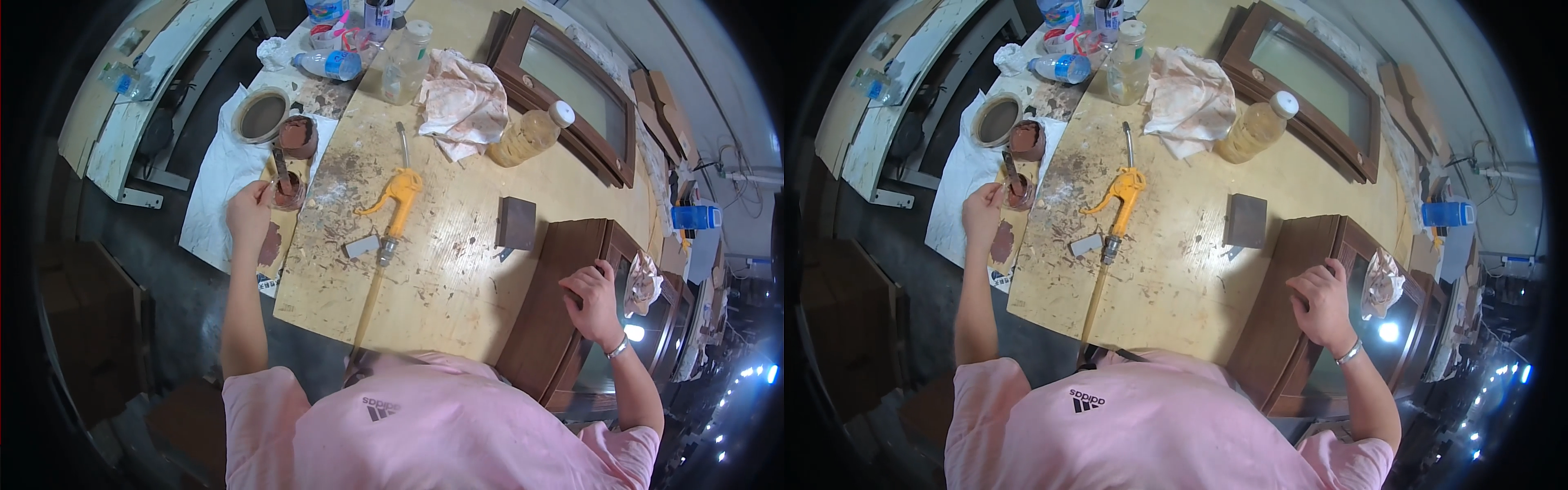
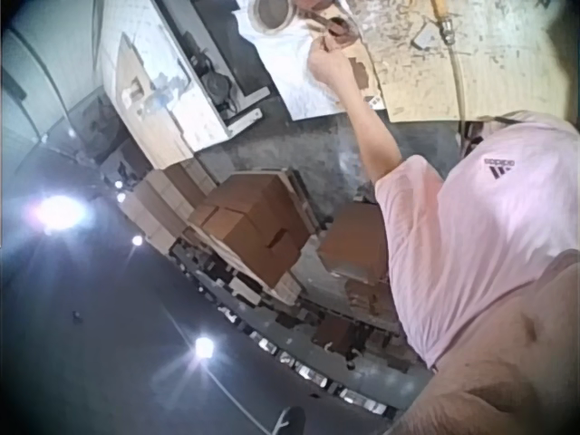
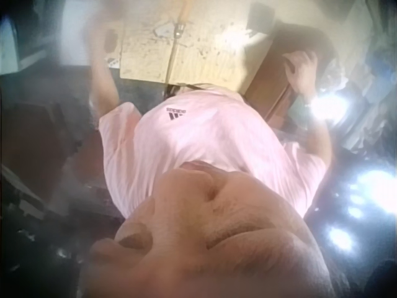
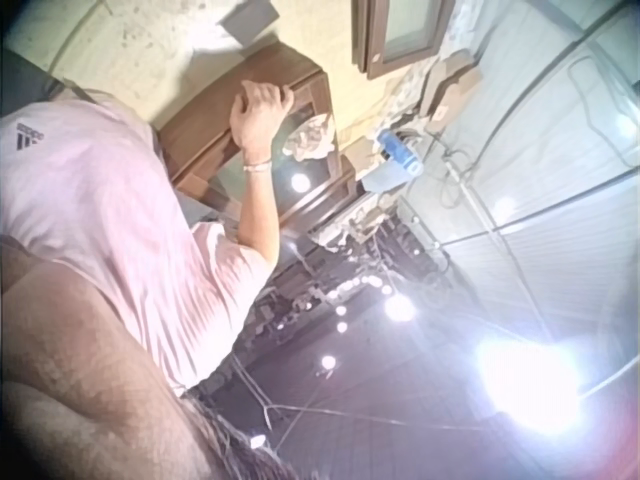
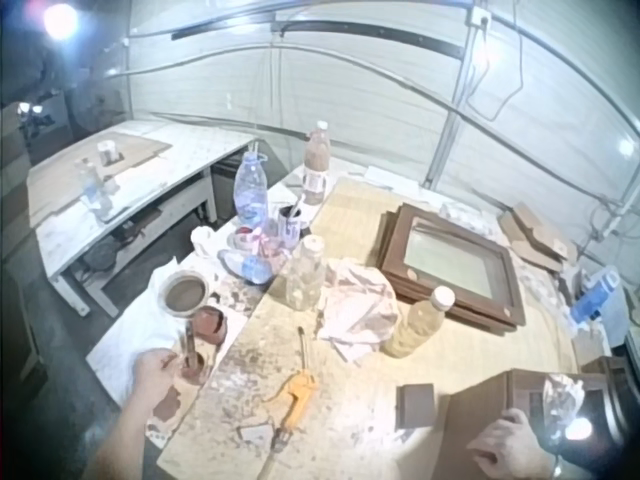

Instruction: The person retrieves a white cloth from a cardboard box stored under a workbench, uses it to wipe and clean the glass pane of a wooden cabinet door, and then applies a liquid substance from a small jar to a sponge to rub onto the wooden frame.

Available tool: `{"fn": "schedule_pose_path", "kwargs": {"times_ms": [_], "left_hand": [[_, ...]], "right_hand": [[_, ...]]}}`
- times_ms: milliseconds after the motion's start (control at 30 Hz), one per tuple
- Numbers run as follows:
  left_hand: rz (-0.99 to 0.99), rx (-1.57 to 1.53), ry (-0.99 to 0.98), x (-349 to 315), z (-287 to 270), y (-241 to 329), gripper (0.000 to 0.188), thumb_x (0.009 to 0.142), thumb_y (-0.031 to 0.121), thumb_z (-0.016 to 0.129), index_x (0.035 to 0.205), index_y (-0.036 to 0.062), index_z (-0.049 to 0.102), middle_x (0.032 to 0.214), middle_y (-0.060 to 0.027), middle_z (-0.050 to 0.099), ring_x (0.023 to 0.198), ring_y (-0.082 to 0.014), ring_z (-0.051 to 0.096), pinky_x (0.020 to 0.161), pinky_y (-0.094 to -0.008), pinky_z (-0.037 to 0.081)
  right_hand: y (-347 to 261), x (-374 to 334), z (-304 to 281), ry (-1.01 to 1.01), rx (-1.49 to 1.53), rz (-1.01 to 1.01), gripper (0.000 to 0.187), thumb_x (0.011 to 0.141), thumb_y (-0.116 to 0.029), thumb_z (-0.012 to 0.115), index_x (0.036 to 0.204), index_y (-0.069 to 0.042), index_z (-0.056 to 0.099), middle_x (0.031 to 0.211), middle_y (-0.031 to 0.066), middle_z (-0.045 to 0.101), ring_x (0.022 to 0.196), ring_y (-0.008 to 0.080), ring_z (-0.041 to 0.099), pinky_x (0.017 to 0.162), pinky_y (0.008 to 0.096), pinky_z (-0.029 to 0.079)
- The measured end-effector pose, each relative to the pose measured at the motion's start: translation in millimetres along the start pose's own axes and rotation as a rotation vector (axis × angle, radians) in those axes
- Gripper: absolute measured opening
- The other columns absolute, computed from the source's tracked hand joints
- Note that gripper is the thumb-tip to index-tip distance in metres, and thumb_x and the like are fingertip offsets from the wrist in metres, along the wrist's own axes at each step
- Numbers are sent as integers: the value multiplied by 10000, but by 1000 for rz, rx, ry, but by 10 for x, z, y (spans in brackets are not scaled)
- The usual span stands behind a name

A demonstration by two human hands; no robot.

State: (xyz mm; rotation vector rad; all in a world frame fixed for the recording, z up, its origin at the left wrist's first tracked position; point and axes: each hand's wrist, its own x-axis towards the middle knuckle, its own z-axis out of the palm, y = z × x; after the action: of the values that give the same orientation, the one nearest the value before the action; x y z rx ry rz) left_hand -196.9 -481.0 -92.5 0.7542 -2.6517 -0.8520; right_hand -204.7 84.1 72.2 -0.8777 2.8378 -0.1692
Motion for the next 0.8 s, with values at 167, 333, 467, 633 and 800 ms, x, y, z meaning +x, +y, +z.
{"fn": "schedule_pose_path", "kwargs": {"times_ms": [167,333,467,633,800], "left_hand": [[-23,-85,25,-10,15,33,152,870,151,690,908,12,738,758,-147,713,667,-272,678,640,-350,503],[-74,-205,101,14,20,-74,140,857,114,685,891,-12,734,699,-115,697,609,-187,642,598,-319,477],[-143,-331,47,81,82,-79,139,852,89,682,863,-42,728,635,-49,655,570,-112,583,554,-286,443],[-260,-444,36,101,180,-289,145,867,79,665,813,-43,721,622,-22,629,544,-90,547,531,-260,420],[-223,-438,85,-44,79,-12,148,894,115,668,897,-29,699,649,-28,622,554,-102,563,545,-261,446]], "right_hand": [[-4,4,9,8,12,0,237,672,-21,710,900,-84,697,857,46,686,922,234,629,1049,476,361],[6,-3,20,15,15,3,224,679,-18,701,894,-83,703,855,50,692,916,233,631,1048,477,364],[1,3,6,9,19,8,218,684,-18,698,893,-82,705,861,52,698,913,235,633,1047,477,365],[-28,25,-13,11,22,7,216,684,-20,700,892,-79,706,860,52,699,908,235,635,1043,474,370],[-9,16,-7,13,27,12,220,679,-20,702,890,-78,707,857,51,700,903,233,636,1041,472,373]]}}
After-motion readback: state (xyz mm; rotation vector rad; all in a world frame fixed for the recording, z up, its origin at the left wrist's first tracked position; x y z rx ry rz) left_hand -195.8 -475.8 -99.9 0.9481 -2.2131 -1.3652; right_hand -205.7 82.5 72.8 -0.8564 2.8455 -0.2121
